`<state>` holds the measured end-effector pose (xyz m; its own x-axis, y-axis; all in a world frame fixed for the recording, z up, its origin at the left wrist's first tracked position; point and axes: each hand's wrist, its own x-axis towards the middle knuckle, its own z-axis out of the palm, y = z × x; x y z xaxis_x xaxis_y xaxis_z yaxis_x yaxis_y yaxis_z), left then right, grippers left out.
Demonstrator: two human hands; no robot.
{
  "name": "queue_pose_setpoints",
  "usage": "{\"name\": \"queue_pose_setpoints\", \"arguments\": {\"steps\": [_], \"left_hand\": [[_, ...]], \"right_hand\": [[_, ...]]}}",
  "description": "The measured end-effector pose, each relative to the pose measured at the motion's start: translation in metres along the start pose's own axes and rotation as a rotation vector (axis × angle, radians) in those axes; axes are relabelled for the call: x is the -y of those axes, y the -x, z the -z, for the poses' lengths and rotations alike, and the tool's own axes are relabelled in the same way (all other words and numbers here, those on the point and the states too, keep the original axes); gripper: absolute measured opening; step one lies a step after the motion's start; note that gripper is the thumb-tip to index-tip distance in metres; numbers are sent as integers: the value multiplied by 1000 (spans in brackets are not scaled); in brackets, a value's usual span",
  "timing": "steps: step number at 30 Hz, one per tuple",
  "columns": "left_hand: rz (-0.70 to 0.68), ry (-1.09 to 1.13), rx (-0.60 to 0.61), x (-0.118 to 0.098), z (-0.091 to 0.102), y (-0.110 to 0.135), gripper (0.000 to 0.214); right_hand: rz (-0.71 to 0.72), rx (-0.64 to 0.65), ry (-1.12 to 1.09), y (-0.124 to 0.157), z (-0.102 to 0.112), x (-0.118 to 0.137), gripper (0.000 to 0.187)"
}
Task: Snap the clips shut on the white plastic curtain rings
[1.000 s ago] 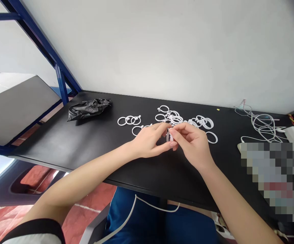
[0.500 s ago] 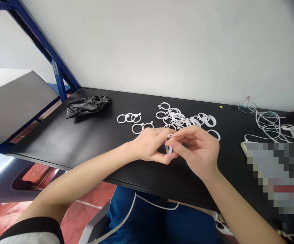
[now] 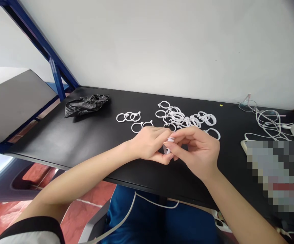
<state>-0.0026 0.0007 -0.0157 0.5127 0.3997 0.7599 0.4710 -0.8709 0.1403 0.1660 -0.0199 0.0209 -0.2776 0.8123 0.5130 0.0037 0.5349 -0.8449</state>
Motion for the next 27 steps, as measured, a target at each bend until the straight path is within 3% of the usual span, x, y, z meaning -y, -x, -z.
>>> {"name": "queue_pose_setpoints", "arguments": {"steps": [18, 24, 27], "left_hand": [[25, -26, 39, -1, 2, -2, 26], [-10, -17, -23, -1, 2, -3, 24], [12, -23, 35, 0, 2, -2, 27]], "right_hand": [[21, 1, 89, 0, 0, 1, 9], [35, 10, 96, 0, 0, 2, 9], [27, 5, 101, 0, 0, 2, 7]]}}
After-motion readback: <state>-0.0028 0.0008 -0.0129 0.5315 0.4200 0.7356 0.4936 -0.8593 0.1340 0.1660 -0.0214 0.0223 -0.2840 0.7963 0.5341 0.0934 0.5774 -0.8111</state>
